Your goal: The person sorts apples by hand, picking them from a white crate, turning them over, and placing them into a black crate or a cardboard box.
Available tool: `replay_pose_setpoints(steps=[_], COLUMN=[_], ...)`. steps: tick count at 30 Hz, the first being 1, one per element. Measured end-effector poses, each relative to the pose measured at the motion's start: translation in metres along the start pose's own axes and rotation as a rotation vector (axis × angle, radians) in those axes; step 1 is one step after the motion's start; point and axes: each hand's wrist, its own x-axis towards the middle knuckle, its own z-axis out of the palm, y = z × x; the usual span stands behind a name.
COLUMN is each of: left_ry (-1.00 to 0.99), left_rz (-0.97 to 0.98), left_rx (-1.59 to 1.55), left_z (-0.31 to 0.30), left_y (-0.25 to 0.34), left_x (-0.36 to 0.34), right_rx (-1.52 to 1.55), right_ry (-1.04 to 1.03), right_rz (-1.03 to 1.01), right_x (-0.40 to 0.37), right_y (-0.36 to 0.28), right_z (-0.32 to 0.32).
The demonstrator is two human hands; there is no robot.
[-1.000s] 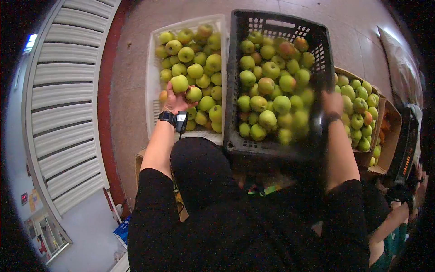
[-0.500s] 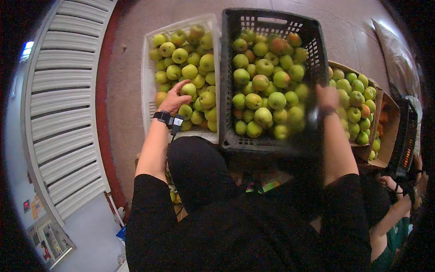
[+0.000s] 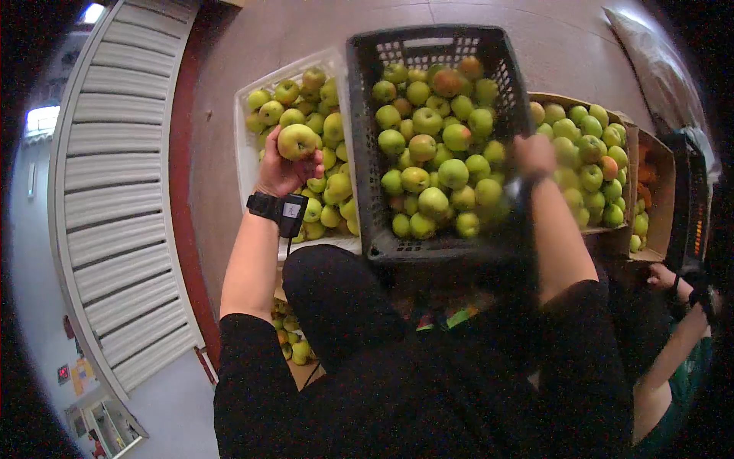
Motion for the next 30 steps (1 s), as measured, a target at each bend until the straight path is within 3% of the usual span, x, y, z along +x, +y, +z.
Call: replay_pose_setpoints(steps=[2, 3, 6, 7, 9, 12, 18, 22, 27, 30], left_ry=[0.048, 0.069, 0.078, 0.073, 0.048, 0.029, -0.089, 0.051, 0.119, 0.233], left_rz=[-0.008, -0.003, 0.085, 0.088, 0.126, 0.128, -0.088, -0.123, -0.004, -0.042], left_rx=[0.087, 0.155, 0.286, 0.241, 0.206, 0.31, 0.278, 0.166, 0.09, 0.15], left_z=[0.016, 0.029, 0.058, 0.066, 0.093, 0.114, 0.149, 0.161, 0.165, 0.166], left_y=[0.009, 0.014, 0.027, 0.03, 0.029, -0.005, -0.123, -0.182, -0.194, -0.179], left_x=[0.018, 0.027, 0.061, 0.078, 0.107, 0.165, 0.223, 0.238, 0.246, 0.241], right_rx=[0.052, -0.03, 0.02, 0.0, 0.028, 0.065, 0.088, 0.1, 0.112, 0.119], right_ry=[-0.019, -0.013, -0.054, -0.06, -0.038, -0.048, -0.051, -0.072, -0.062, -0.075], right_rz=[0.036, -0.13, 0.014, -0.054, 0.001, 0.047, 0.053, 0.072, 0.069, 0.075], right_x=[-0.001, 0.001, -0.001, -0.003, -0.011, -0.012, -0.013, -0.011, -0.009, -0.011], right_y=[-0.003, -0.002, -0.002, 0.0, -0.006, -0.007, -0.007, -0.008, -0.004, -0.007], right_z=[0.0, 0.0, -0.001, -0.005, -0.013, -0.015, -0.019, -0.017, -0.012, -0.018])
